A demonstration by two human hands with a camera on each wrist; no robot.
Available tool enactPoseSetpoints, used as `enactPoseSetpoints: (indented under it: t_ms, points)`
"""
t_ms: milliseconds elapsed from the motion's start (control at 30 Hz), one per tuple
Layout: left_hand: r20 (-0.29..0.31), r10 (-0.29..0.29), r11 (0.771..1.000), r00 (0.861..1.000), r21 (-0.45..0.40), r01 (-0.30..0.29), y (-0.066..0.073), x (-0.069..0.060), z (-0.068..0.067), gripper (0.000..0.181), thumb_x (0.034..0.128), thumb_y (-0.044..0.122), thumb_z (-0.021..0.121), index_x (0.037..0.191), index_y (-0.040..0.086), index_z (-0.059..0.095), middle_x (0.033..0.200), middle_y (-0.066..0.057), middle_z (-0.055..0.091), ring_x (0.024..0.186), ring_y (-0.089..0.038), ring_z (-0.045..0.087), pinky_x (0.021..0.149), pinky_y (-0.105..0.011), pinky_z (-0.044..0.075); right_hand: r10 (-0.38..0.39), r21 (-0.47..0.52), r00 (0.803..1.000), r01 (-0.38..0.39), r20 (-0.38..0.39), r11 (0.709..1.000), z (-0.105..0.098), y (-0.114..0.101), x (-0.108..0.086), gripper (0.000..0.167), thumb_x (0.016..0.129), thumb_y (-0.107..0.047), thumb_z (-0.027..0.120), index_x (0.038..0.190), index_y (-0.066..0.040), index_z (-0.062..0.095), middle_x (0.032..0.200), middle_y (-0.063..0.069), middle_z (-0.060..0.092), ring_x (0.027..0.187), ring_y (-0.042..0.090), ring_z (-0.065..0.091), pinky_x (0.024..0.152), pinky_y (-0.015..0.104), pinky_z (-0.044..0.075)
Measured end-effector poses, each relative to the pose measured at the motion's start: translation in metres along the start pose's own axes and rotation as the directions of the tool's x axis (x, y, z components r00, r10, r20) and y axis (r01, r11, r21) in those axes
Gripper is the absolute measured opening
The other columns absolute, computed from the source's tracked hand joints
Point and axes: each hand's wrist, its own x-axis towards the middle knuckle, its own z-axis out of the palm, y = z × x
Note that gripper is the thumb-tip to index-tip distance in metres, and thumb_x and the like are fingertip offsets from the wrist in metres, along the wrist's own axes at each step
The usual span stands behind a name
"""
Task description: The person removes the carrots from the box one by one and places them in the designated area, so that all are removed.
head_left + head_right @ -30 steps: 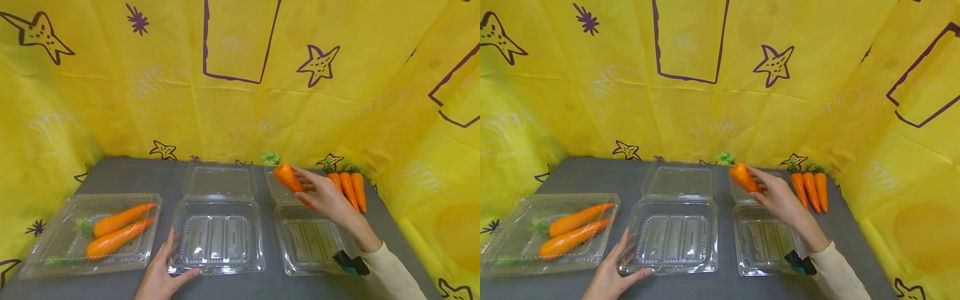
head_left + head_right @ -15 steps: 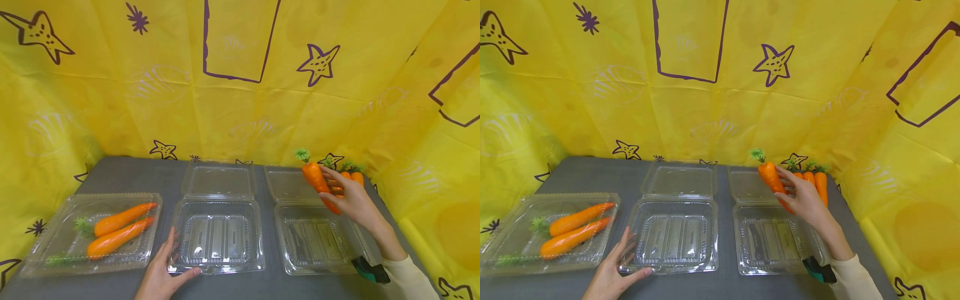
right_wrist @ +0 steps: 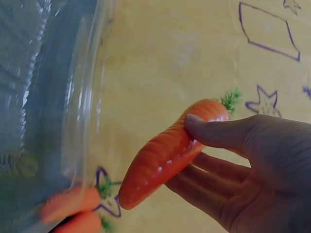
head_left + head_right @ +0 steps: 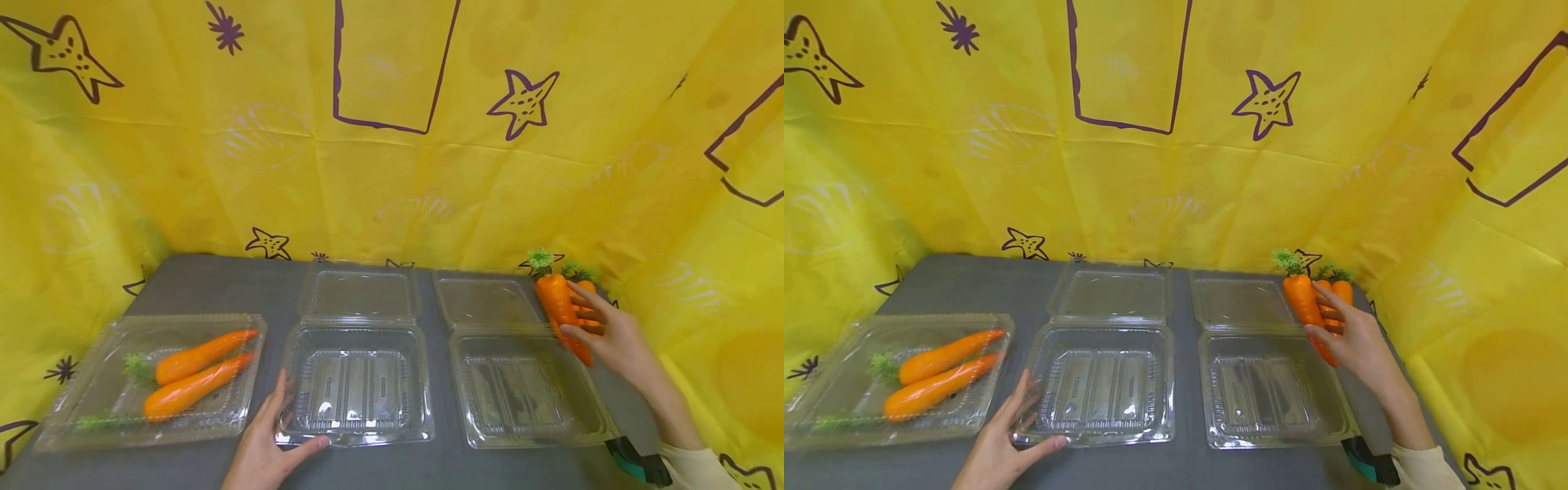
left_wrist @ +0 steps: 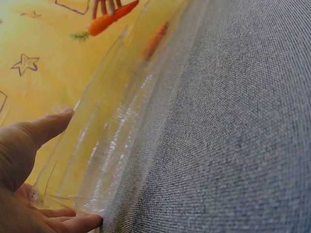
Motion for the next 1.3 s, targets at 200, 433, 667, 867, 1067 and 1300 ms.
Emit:
enactPoseSetpoints:
  t_ms: [200,433,667,867,1067,1300]
  points:
    - [0.003,-0.014,1.000,1.000,0.001,0.014,0.000,0.001,0.000,0.123,0.0649,0.028,0.092,0.157,0.006,0.014,0.142,-0.030,0.043,0.121,-0.049,0.051,0.091,-0.048,0.051,0.080,0.033,0.997,-0.081,0.017,0.996,-0.010,0.023,-0.013,0.074,0.083,0.001,0.076,0.147,0.002,0.039,0.120,0.039,0.056,0.092,0.004,0.065,0.072,0.001,0.045]
    - [0.010,-0.037,0.999,0.999,0.008,0.036,0.001,0.000,0.000,0.123,0.0654,0.030,0.091,0.157,0.007,0.013,0.143,-0.029,0.043,0.119,-0.049,0.053,0.091,-0.049,0.051,0.121,0.006,0.993,-0.121,0.005,0.993,-0.018,0.045,-0.030,0.072,0.082,0.000,0.077,0.144,0.006,0.041,0.118,0.040,0.056,0.091,-0.024,0.042,0.067,0.000,0.044]
    - [0.001,-0.028,1.000,1.000,0.005,0.028,0.001,0.000,0.001,0.124,0.0647,0.030,0.092,0.158,0.008,0.013,0.143,-0.029,0.044,0.122,-0.047,0.051,0.092,-0.049,0.051,0.188,-0.042,0.982,-0.187,0.026,0.982,-0.014,0.062,-0.057,0.074,0.081,-0.004,0.078,0.144,0.006,0.041,0.116,0.040,0.058,0.086,-0.022,0.046,0.062,0.007,0.048]
    - [-0.006,-0.020,1.000,1.000,0.000,0.020,0.000,0.000,0.001,0.124,0.0645,0.028,0.092,0.158,0.009,0.013,0.143,-0.029,0.044,0.123,-0.047,0.050,0.092,-0.049,0.050,0.240,-0.047,0.968,-0.237,0.070,0.970,-0.003,0.070,-0.078,0.074,0.081,-0.007,0.079,0.143,0.007,0.042,0.116,0.038,0.059,0.084,-0.018,0.049,0.061,0.017,0.054]
    - [-0.004,-0.007,1.000,1.000,-0.010,0.007,0.000,-0.002,0.001,0.123,0.0649,0.026,0.092,0.157,0.006,0.013,0.143,-0.030,0.043,0.122,-0.049,0.050,0.091,-0.050,0.050,0.270,-0.072,0.956,-0.263,0.115,0.962,0.006,0.075,-0.087,0.077,0.079,-0.009,0.081,0.141,0.011,0.040,0.111,0.039,0.060,0.077,-0.001,0.064,0.061,0.024,0.057]
    - [0.001,-0.021,1.000,1.000,0.017,0.021,0.000,0.000,0.000,0.123,0.0659,0.029,0.091,0.158,0.009,0.012,0.142,-0.030,0.044,0.116,-0.049,0.054,0.090,-0.051,0.051,0.307,-0.078,0.942,-0.299,0.139,0.951,0.011,0.079,-0.091,0.075,0.080,-0.012,0.080,0.140,0.011,0.042,0.112,0.037,0.062,0.077,-0.003,0.063,0.061,0.025,0.057]
